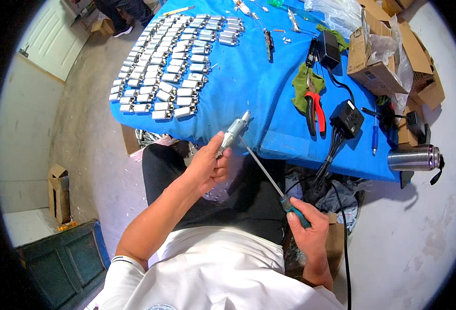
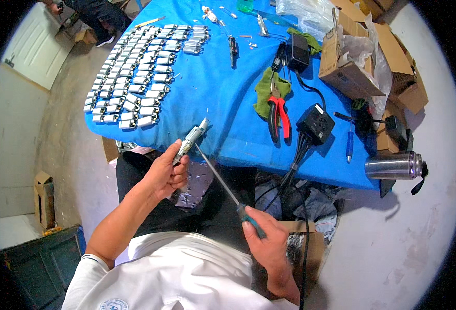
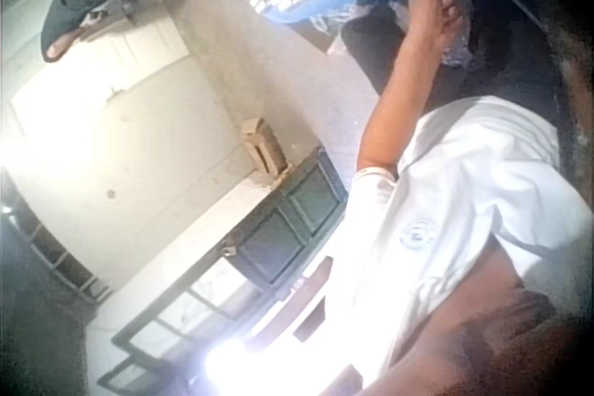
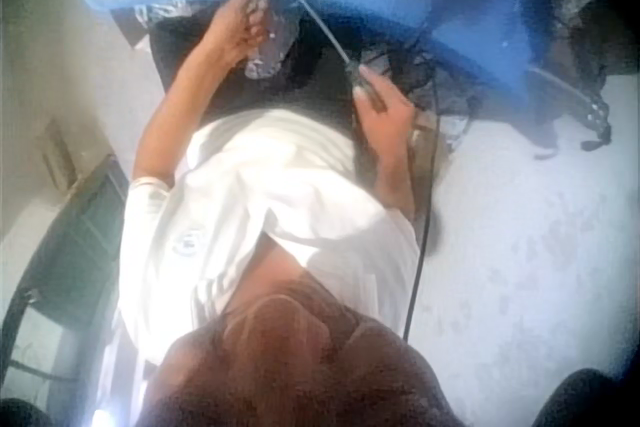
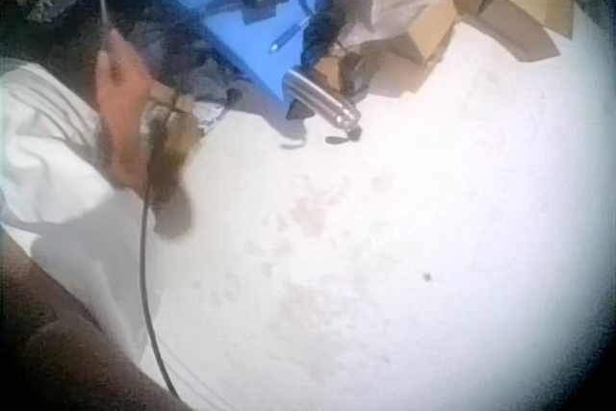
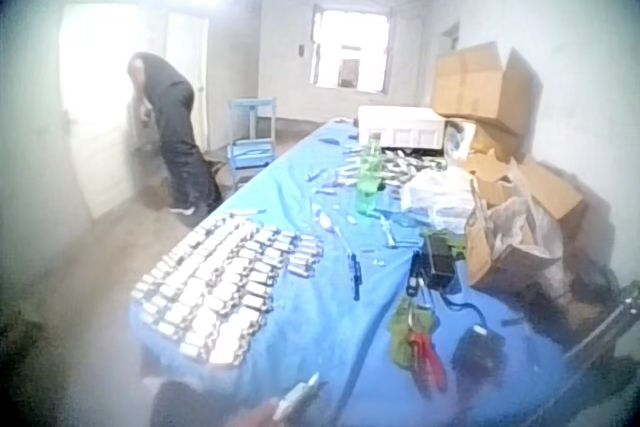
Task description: The person uses pliers to strip the ends of wires on a small lock mechanism, then uses a screwdriver to pry open the lock casing. The person repeats this process on multiple locks, placing the finished items on a blue-covered table.
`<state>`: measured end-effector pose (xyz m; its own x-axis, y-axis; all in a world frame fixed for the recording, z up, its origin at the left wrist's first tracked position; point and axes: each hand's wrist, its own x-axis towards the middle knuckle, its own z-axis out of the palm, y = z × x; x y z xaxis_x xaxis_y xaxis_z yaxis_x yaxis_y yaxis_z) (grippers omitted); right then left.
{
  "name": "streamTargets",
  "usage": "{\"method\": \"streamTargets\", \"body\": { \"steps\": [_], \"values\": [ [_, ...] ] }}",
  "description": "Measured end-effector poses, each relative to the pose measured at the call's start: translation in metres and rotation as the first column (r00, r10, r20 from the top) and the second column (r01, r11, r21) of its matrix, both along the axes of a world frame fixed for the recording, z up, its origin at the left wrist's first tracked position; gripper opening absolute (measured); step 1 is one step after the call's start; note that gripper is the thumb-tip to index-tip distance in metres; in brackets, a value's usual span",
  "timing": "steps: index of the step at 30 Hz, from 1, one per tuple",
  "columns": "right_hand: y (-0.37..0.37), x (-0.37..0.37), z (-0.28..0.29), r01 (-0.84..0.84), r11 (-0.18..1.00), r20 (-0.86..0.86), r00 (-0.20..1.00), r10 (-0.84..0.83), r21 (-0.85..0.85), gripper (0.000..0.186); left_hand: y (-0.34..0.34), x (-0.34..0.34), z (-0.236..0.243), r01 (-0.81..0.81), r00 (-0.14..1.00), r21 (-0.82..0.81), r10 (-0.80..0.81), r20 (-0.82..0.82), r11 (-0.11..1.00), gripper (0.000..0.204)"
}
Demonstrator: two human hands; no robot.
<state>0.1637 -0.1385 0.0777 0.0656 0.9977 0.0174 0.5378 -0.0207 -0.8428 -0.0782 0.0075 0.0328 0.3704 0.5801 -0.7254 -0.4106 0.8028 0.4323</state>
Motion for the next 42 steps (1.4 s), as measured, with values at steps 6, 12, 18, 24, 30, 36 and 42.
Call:
{"method": "streamTargets", "body": {
  "steps": [6, 12, 18, 24, 30, 36, 42],
  "values": [
    [-0.001, 0.0, 0.0, -0.005, 1.0, 0.017, 1.0, 0.005, 0.004, 0.031, 0.002, 0.0, -0.003, 0.003, 1.0, -0.004, -0.003, -0.005, 1.0, 0.046],
    [-0.003, -0.001, -0.008, 0.032, 0.999, -0.007, 0.999, -0.032, -0.016, 0.029, 0.002, -0.002, -0.007, 0.012, 1.0, 0.002, -0.012, 0.027, 1.0, 0.046],
    [-0.003, -0.002, -0.016, 0.039, 0.999, -0.057, 0.998, -0.038, 0.017, 0.028, 0.002, -0.002, -0.007, 0.005, 0.996, 0.026, -0.007, 0.09, 1.0, 0.045],
    [-0.001, -0.013, -0.018, 0.183, 0.973, -0.305, 0.927, -0.218, -0.139, 0.037, -0.001, -0.002, -0.012, -0.007, 0.993, 0.021, 0.004, 0.114, 1.0, 0.045],
    [0.012, -0.027, -0.05, 0.172, 0.946, -0.364, 0.892, -0.268, -0.275, 0.026, -0.013, 0.007, 0.001, 0.001, 0.995, -0.004, -0.001, 0.099, 1.0, 0.047],
    [0.059, -0.081, -0.051, 0.183, 0.959, -0.579, 0.767, -0.276, -0.215, 0.027, -0.048, 0.01, -0.001, 0.083, 0.988, 0.041, -0.087, 0.125, 0.996, 0.047],
    [0.074, -0.087, -0.042, 0.003, 0.981, -0.757, 0.636, -0.152, -0.194, 0.028, -0.075, 0.012, 0.002, 0.18, 0.973, 0.147, -0.198, 0.118, 0.973, 0.046]
  ]
}}
